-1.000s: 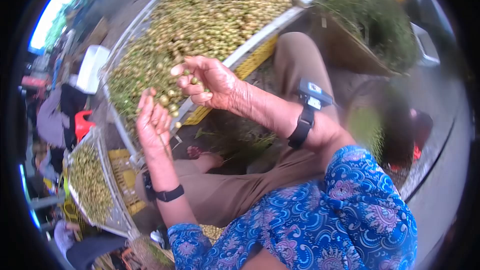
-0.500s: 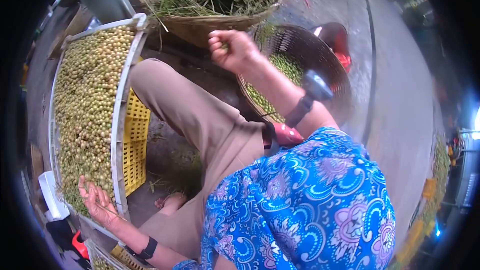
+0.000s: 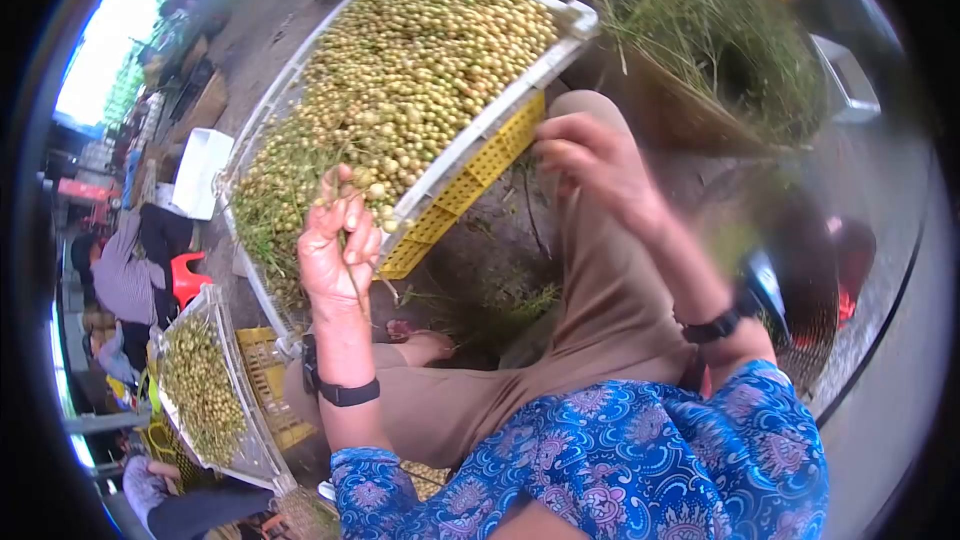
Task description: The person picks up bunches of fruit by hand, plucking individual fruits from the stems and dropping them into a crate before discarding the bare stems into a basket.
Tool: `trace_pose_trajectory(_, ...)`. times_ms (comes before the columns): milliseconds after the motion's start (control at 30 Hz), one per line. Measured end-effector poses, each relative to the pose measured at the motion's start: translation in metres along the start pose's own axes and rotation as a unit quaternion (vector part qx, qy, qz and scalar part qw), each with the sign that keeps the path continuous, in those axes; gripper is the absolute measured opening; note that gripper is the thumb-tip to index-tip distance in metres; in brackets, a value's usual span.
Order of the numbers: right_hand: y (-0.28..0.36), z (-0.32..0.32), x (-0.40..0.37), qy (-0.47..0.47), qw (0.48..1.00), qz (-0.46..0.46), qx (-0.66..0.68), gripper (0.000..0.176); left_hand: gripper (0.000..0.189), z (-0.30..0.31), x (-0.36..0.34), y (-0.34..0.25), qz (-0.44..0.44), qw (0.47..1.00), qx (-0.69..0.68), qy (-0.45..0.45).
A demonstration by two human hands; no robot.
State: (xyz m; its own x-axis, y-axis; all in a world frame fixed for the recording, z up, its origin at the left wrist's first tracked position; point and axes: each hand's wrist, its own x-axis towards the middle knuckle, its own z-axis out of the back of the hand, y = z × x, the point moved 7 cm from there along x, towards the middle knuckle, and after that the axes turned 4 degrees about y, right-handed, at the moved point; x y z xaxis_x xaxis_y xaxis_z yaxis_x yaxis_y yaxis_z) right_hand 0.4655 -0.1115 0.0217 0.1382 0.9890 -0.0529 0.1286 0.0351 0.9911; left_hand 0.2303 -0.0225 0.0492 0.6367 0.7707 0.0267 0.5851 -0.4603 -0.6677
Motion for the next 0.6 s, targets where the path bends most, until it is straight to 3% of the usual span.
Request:
trace_pose_trajectory(33,-0.001,-0.033,0.013,0.074,0.997,0.001,0.038,0.032,0.034,-0.001,0.0,0.001,0.008,0.999,-0.036,0.026)
trace_pose_trajectory(100,-0.014,-0.094,0.035,0.187,0.978,-0.037,0.083,0.036,0.034,0.005,-0.001,0.0,0.012,0.997,-0.068,0.02)
trace_pose_trajectory(233,-0.035,-0.178,0.049,0.324,0.887,-0.176,0.277,0.036,0.03,0.028,0.001,-0.008,-0.01,0.998,-0.067,-0.01)
trace_pose_trajectory(433,-0.044,-0.204,0.071,0.291,0.934,-0.1,0.18,0.026,0.03,0.064,0.006,-0.026,-0.075,0.994,-0.058,-0.054)
trace_pose_trajectory(500,-0.04,-0.205,0.085,0.26,0.961,0.014,0.096,0.023,0.028,0.07,0.007,-0.03,-0.063,0.993,-0.047,-0.093)
trace_pose_trajectory(600,-0.04,-0.205,0.097,0.256,0.953,-0.019,0.159,0.019,0.025,0.08,0.011,-0.034,-0.059,0.991,-0.055,-0.104)
